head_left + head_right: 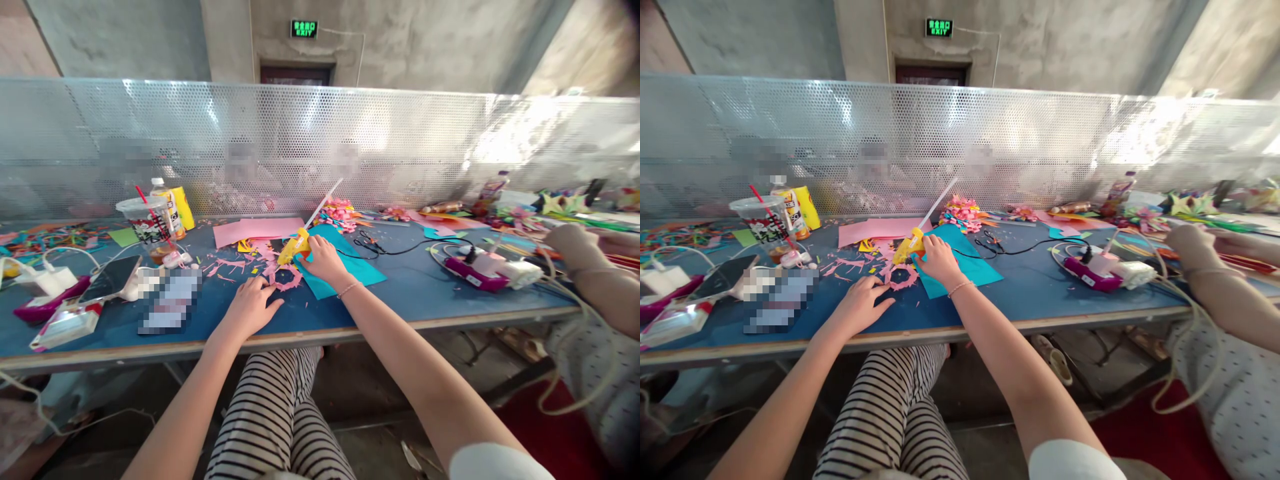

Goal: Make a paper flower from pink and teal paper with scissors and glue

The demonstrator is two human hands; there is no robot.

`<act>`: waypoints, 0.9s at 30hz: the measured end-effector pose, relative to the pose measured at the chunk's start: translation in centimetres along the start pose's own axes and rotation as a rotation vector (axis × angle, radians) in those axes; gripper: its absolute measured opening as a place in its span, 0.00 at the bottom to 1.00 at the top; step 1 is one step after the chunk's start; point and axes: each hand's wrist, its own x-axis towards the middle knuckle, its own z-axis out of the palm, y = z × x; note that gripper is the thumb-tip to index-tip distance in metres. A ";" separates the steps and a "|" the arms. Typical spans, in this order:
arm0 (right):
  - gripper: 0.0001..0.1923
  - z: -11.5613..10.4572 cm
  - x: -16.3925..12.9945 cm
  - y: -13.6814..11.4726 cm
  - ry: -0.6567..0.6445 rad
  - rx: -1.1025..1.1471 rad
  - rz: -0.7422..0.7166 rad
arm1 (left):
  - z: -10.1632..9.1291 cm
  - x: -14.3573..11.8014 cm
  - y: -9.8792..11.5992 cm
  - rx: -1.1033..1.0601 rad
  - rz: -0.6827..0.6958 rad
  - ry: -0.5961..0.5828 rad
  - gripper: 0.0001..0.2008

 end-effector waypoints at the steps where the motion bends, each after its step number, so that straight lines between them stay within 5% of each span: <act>1: 0.18 0.0 0.0 -0.1 -0.001 -0.012 0.011 | 0.0 0.0 0.0 0.000 0.000 -0.002 0.19; 27: 0.11 0.4 -0.2 0.2 -0.103 0.006 -0.058 | -0.4 0.0 0.3 -0.012 -0.007 -0.011 0.18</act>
